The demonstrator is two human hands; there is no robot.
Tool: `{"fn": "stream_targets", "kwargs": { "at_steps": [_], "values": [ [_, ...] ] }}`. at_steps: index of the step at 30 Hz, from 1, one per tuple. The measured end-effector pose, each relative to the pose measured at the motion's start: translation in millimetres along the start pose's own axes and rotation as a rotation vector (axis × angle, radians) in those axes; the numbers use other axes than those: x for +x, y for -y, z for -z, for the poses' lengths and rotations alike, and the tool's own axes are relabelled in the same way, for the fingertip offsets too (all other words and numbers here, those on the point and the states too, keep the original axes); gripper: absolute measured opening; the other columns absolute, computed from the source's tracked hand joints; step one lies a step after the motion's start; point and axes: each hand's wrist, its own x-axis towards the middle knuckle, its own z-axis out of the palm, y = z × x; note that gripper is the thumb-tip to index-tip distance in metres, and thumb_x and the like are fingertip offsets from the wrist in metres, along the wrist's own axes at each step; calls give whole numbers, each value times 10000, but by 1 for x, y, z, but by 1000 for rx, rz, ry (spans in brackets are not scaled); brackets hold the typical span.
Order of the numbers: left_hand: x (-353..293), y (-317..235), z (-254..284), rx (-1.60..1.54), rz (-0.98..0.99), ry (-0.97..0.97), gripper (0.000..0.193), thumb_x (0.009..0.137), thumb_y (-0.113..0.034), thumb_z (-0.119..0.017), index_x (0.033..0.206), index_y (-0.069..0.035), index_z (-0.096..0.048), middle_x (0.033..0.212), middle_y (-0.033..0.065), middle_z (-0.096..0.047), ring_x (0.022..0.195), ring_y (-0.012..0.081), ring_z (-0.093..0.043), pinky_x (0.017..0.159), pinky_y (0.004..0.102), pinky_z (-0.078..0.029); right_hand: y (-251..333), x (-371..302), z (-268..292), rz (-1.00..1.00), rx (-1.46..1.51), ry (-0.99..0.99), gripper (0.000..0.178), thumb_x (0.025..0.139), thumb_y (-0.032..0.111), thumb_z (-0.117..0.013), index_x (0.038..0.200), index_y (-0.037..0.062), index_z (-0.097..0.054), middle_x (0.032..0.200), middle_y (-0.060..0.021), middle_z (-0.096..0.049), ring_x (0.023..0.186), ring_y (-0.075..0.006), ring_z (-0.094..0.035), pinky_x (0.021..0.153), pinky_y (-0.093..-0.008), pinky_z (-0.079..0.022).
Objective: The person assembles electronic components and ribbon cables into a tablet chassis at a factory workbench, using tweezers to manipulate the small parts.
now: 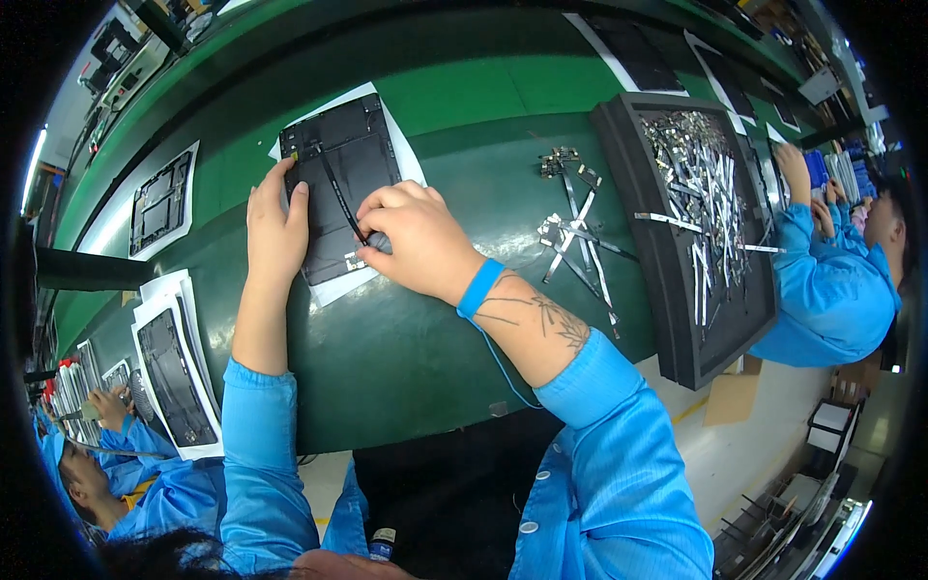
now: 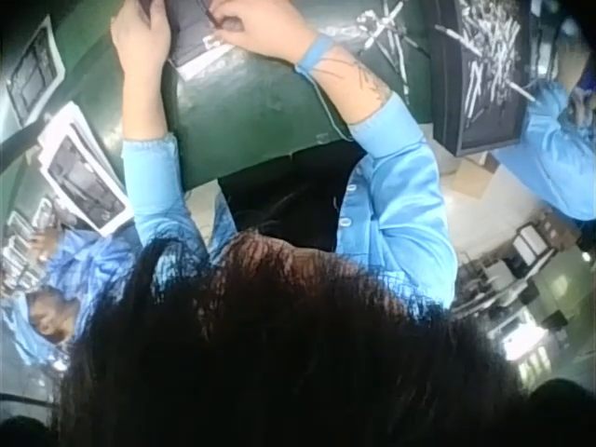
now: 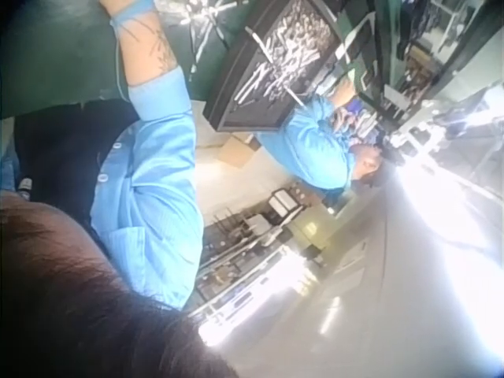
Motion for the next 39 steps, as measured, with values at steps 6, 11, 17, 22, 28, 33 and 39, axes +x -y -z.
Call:
{"fn": "stream_targets", "kwargs": {
  "at_steps": [6, 11, 17, 22, 28, 33, 39],
  "values": [
    [6, -8, 4, -460, 293, -17, 346, 1088, -74, -644, 1429, -15, -654, 1431, 165, -714, 1345, 289, -670, 1207, 409, -467, -1, 2, 3, 8, -8, 8, 236, 837, 182, -911, 1033, 130, -790, 1232, -1, -716, 1234, -292, -634, 1097, -457, -480],
    [6, -9, -2, -1068, 255, -103, 543, 1113, 22, -574, 1629, -7, -408, 1590, 212, -578, 1399, 244, -611, 1192, 382, -479, 8, 3, 4, 13, -29, -30, 399, 812, 137, -919, 1190, 142, -791, 1230, -31, -699, 1211, -316, -637, 1071, -449, -504],
    [9, -1, -2, -1223, 518, -41, 454, 1134, -143, -670, 1518, 68, -551, 1402, 153, -723, 1278, 202, -674, 1133, 353, -507, 4, 4, 5, -1, 14, -104, 716, 783, 124, -930, 1440, 92, -645, 1252, -84, -682, 1179, -335, -655, 1064, -467, -515],
    [2, 5, -2, -1053, 473, 120, 357, 1159, -190, -620, 1417, 53, -665, 1340, 119, -746, 1208, 174, -690, 1077, 323, -523, 6, 5, 1, -15, 146, -150, 927, 775, 134, -948, 1594, 107, -516, 1274, -95, -661, 1144, -319, -663, 1079, -470, -509],
    [5, 10, -5, -1112, 536, -11, 370, 1154, -185, -591, 1448, 31, -652, 1326, 99, -741, 1161, 181, -694, 1049, 324, -529, 5, 4, 8, 55, 78, -152, 888, 821, 105, -912, 1608, 115, -502, 1294, -104, -666, 1163, -304, -665, 1065, -462, -522],
    [10, 13, -8, -1348, 631, -133, 431, 1158, -223, -611, 1513, 18, -571, 1405, 139, -716, 1271, 266, -720, 1108, 389, -572, -5, 9, 17, -33, 212, -350, 578, 876, 51, -835, 1419, 64, -637, 1160, -114, -718, 1079, -289, -706, 978, -416, -584],
    [10, 33, 2, -1376, 671, -159, 297, 1158, -261, -648, 1355, -41, -621, 1186, 70, -744, 1001, 190, -722, 862, 344, -589, -26, 12, 76, -268, -1, -506, 265, 912, 84, -779, 1166, 49, -710, 1123, -167, -720, 1017, -351, -739, 878, -460, -613]
  ]
}}
